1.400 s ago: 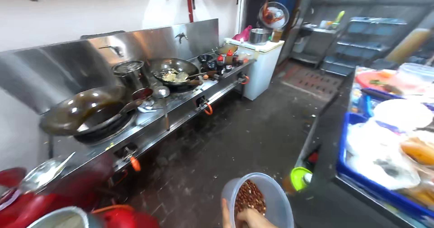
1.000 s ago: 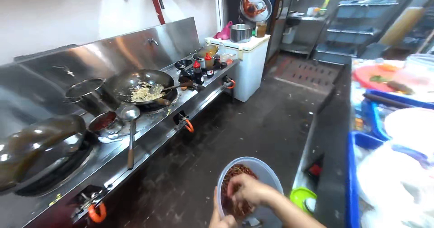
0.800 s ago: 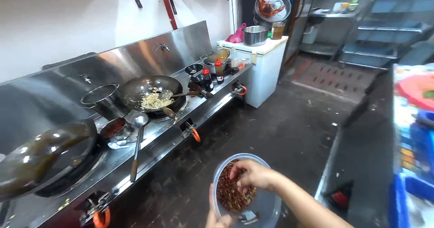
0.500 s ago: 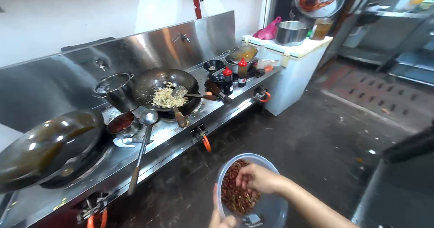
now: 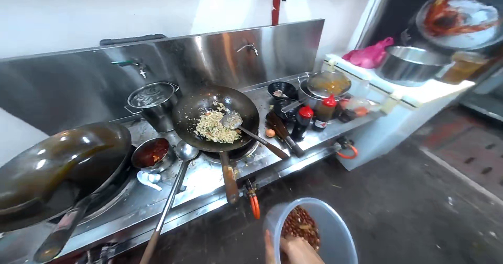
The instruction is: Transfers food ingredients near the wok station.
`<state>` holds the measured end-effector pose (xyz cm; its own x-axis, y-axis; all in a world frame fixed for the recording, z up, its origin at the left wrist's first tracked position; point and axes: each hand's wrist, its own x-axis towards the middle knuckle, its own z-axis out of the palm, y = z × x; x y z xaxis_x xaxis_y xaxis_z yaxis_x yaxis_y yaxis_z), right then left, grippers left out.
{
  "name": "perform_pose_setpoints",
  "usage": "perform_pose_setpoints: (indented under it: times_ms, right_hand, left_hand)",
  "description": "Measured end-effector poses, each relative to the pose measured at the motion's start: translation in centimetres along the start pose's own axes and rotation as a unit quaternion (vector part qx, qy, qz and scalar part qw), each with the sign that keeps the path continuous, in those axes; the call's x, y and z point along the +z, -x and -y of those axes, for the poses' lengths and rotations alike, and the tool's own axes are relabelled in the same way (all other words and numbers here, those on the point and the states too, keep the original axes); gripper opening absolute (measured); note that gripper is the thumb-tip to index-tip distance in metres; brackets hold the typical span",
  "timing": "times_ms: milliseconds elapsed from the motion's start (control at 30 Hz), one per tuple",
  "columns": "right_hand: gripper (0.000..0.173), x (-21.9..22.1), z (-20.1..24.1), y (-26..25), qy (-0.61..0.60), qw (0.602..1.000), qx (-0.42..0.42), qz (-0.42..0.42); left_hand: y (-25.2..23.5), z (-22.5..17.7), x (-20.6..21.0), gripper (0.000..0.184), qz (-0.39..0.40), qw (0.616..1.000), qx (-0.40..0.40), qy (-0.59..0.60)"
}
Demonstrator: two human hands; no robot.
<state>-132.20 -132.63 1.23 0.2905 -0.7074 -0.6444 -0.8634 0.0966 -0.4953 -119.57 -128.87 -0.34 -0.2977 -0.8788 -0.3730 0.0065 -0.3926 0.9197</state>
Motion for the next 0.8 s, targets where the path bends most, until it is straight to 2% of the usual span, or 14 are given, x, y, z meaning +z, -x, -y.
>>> perform_pose_setpoints:
  times_ms: [100, 233, 267, 367, 433, 567, 700, 800]
  right_hand:
    - [0.025, -3.8, -1.0, -1.0, -0.01, 0.995, -0.101, -0.016]
    - [0.034, -11.0, -0.5, -1.5, 0.022, 0.982, -0.187, -0.03]
    - [0.032, -12.8, -0.4, -1.6, 0.041, 0.975, -0.215, -0.034]
    - [0.016, -17.5, -0.5, -2.7, 0.069, 0.933, -0.346, -0.068]
    - [0.017, -19.8, -0.1, -4.0, 0.069, 0.911, -0.404, -0.058]
    - [0.021, -21.3, 1.9, -7.0, 0.084, 0.887, -0.453, -0.014]
    - [0.021, -20.2, 4.0, -8.8, 0.099, 0.867, -0.477, 0.104]
    - [0.027, -19.1, 5.9, -9.2, 0.126, 0.857, -0.47, 0.172]
  left_hand:
    - [-2.2, -1.7, 0.5, 0.101, -0.022, 0.999, 0.021, 0.017]
    - [-4.9, -5.3, 1.1, 0.098, -0.051, 0.997, 0.027, 0.051]
    - [-5.4, -6.2, 1.2, 0.097, -0.063, 0.996, 0.028, 0.053]
    - [-6.0, -8.5, 1.3, 0.094, -0.102, 0.991, 0.056, 0.062]
    - [-6.0, -9.4, 1.6, 0.088, -0.141, 0.983, 0.089, 0.078]
    - [-6.9, -11.2, 2.6, 0.092, -0.223, 0.963, 0.102, 0.109]
    - [-7.4, -11.9, 3.6, 0.1, -0.324, 0.931, 0.153, 0.073]
    - [-6.8, -12.9, 4.5, 0.101, -0.398, 0.902, 0.141, 0.086]
